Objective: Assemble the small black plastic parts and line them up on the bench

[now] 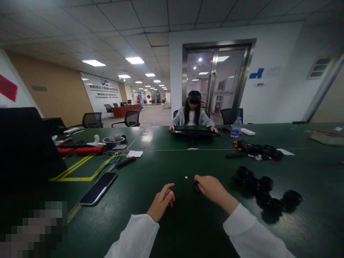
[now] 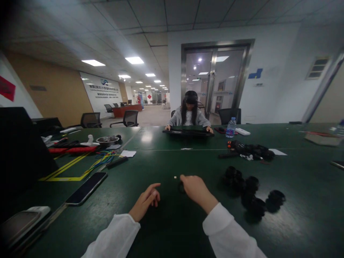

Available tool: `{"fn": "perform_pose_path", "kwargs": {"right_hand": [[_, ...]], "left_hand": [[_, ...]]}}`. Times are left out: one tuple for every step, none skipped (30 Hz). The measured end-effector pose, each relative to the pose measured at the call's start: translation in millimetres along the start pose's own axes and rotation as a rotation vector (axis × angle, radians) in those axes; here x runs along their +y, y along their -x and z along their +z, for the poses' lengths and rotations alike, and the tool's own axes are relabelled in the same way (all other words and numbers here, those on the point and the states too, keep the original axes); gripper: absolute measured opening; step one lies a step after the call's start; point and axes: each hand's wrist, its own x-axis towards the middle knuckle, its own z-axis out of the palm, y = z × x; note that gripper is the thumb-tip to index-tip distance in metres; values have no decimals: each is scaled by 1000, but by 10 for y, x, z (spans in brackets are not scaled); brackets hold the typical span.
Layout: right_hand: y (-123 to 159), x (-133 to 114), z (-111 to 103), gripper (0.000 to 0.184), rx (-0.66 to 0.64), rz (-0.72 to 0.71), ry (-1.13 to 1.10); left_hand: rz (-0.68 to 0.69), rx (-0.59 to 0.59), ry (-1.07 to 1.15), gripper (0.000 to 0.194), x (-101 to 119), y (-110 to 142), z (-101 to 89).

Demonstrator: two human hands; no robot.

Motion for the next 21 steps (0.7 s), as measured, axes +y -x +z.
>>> {"fn": "perform_pose_path", "kwargs": {"right_hand": [[8,145,-72,26,5,110,49],[30,298,-144,25,1,206,89],[67,454,-213,24,-10,292,124],[116,607,-273,21,-27,365,149],[172,750,-322,19,-50,422,165],[232,881,-360,18,-81,475,171],[290,995,-386,17,-109,524,175],[342,1092,-399,16,-134,563,175],[385,1171,-402,16,-150,598,176],[417,1234,-395,16,-163,626,177],[438,1281,-383,17,-175,650,178],[449,1316,-366,17,-183,669,180],[453,1341,-349,18,-186,683,181],[451,1358,-335,20,-184,692,184],[447,1369,-327,21,-178,698,187],[442,1377,-326,21,-168,702,191],[438,1381,-335,21,-155,705,195],[435,1382,-350,20,-141,707,200],[433,1381,-372,19,-124,705,206],[430,1378,-395,19,-105,698,212],[427,1373,-417,19,-82,683,220]], "left_hand": [[-8,19,13,40,-7,-2,-4],[-17,33,21,40,-13,-4,-9],[-25,44,26,40,-17,-6,-12],[-32,54,30,40,-20,-7,-15],[-38,61,35,40,-20,-9,-16],[-44,66,42,39,-18,-10,-17],[-47,69,52,39,-14,-10,-17],[-49,72,63,40,-8,-10,-17],[-50,73,73,40,0,-8,-17],[-50,75,81,40,9,-6,-17],[-50,77,86,40,19,-3,-17],[-49,79,89,39,28,1,-18],[-47,81,90,39,35,3,-20],[-44,83,90,39,40,6,-22],[-41,86,90,39,43,7,-24],[-39,89,89,38,43,8,-27],[-40,88,88,39,41,8,-29],[-41,91,86,39,39,9,-30],[-44,92,83,39,36,10,-31],[-47,92,80,39,34,11,-31],[-49,90,77,38,33,12,-31]]}}
